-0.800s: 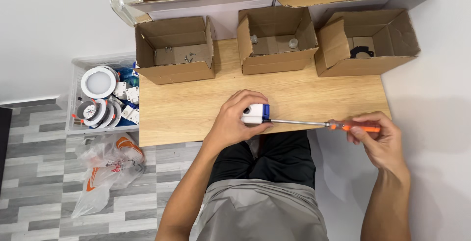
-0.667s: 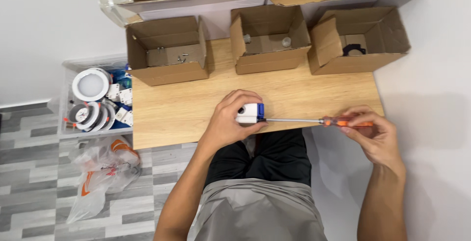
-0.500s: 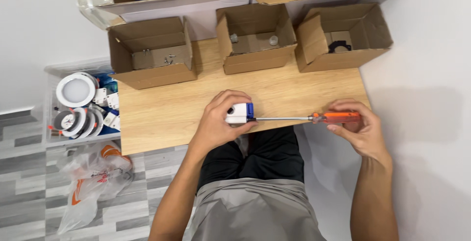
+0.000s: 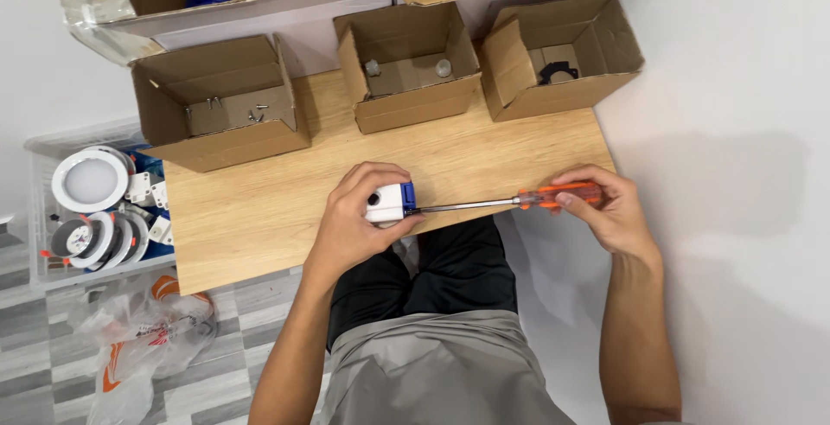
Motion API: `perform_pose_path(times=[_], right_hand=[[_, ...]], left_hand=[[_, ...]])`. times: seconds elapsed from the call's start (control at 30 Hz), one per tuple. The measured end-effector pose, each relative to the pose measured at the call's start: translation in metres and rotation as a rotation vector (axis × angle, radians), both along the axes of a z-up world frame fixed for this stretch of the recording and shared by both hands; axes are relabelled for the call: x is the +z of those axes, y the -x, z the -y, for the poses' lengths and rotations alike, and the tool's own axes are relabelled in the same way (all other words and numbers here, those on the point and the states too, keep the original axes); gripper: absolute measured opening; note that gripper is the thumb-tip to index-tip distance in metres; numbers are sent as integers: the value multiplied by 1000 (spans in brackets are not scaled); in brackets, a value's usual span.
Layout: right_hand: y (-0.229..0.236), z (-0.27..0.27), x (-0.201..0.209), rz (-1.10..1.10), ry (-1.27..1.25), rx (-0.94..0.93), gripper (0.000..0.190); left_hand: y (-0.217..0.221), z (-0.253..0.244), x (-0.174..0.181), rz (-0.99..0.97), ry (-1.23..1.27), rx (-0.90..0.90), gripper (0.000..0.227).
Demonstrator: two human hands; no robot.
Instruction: The person uses a screwdriver to tighten screws on a white electrical box, then disassembles a blue plastic component. They place the parts into cardboard boxes and handle a white square object.
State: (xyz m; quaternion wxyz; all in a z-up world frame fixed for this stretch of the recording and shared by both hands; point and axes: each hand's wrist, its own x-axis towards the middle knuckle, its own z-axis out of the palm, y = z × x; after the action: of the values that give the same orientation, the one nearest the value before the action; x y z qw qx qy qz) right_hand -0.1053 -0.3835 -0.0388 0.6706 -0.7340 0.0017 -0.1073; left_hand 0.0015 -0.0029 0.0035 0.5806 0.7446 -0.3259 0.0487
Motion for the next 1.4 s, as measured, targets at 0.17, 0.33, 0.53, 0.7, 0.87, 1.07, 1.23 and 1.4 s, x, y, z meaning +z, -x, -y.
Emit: perform_pose_path(times=[0.17,0.33,0.53,0.7,0.87,1.07,1.23,1.4], right_hand=[[0,5,-16,86,-218,53,29],[1,-6,2,70,-269,113,43],[-3,-5,6,-107,-4,111,37],[-4,-9,14,-65,-27,62,16],[-4,6,-6,75,-165,109,18],[-3,8,-17,153,-274,120,35],[2,-9,10,37,-180,160,72],[7,12,4,-311,31,129,40]], left_hand=[[0,1,-2,0,-1,3,46],[0,1,-3,-14,0,-1,46],[-1,2,-3,-5,-1,-3,46],[1,2,-3,-20,-4,2,47],[1,2,0,-20,-2,-2,47],[1,1,-2,-17,5,7,46],[0,1,-2,28,16,21,43],[4,-2,3,77,-75,0,43]])
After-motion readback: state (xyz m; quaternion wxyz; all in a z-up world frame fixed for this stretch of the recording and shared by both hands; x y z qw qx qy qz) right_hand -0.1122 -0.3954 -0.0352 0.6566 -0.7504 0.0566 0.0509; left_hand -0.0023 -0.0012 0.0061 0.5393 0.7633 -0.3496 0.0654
